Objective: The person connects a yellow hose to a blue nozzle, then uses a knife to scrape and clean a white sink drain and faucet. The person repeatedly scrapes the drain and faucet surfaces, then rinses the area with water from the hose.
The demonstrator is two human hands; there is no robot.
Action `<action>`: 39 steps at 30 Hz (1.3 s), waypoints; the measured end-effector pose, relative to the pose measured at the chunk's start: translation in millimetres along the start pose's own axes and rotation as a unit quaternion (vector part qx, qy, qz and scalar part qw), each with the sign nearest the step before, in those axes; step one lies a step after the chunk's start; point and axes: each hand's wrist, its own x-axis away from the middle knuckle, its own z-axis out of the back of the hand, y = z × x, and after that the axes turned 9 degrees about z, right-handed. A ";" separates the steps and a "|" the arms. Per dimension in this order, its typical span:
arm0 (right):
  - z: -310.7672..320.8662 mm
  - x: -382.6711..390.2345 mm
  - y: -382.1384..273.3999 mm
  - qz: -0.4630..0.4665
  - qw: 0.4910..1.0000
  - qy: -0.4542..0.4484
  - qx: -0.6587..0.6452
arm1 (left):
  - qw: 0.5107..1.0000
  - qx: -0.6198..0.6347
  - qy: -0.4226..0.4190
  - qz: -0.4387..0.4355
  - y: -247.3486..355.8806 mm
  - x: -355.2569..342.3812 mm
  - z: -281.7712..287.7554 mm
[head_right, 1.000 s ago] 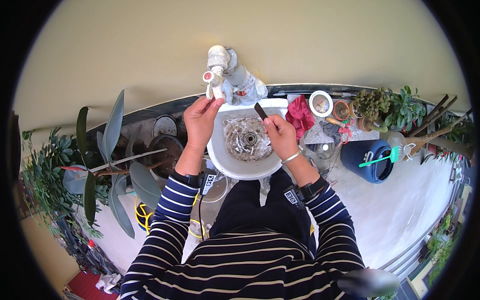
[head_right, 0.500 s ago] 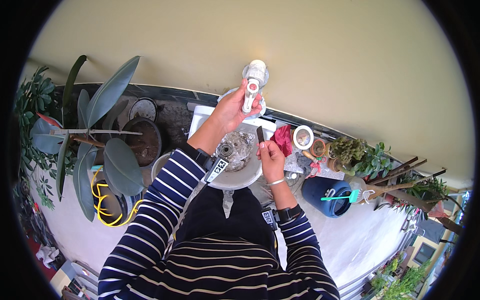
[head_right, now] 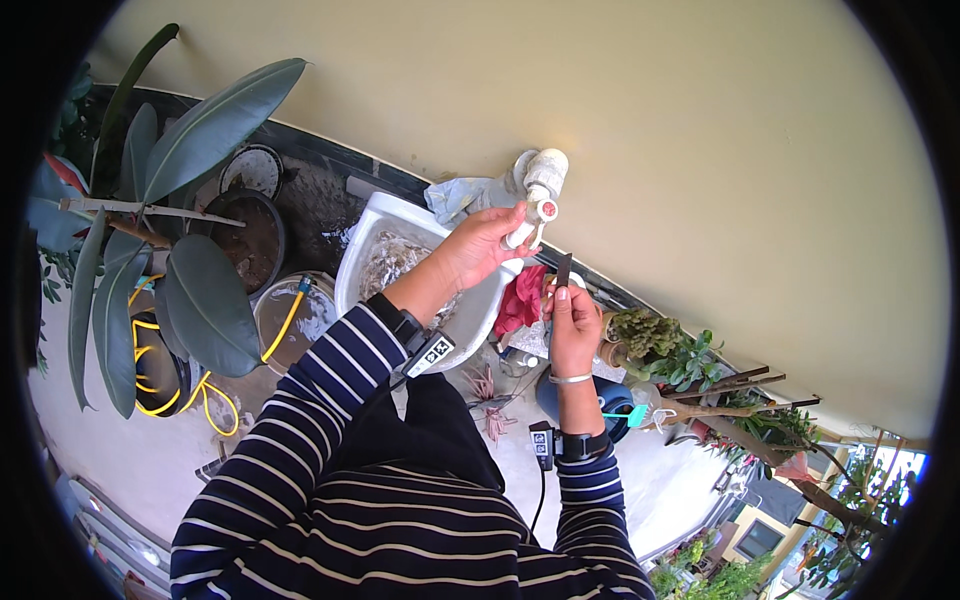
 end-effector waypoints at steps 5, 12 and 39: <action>-14.9 -3.5 -6.8 0.004 1.000 -0.017 -0.023 | 0.996 -0.074 0.010 0.053 22.9 -2.1 -21.1; -22.6 -4.4 -9.0 -0.001 1.000 -0.014 -0.017 | 0.980 -0.180 0.044 0.073 37.9 -3.9 -34.8; -17.7 -54.2 -78.8 0.119 0.988 -0.053 0.080 | 0.988 -0.120 -0.076 -0.066 8.4 6.9 -3.1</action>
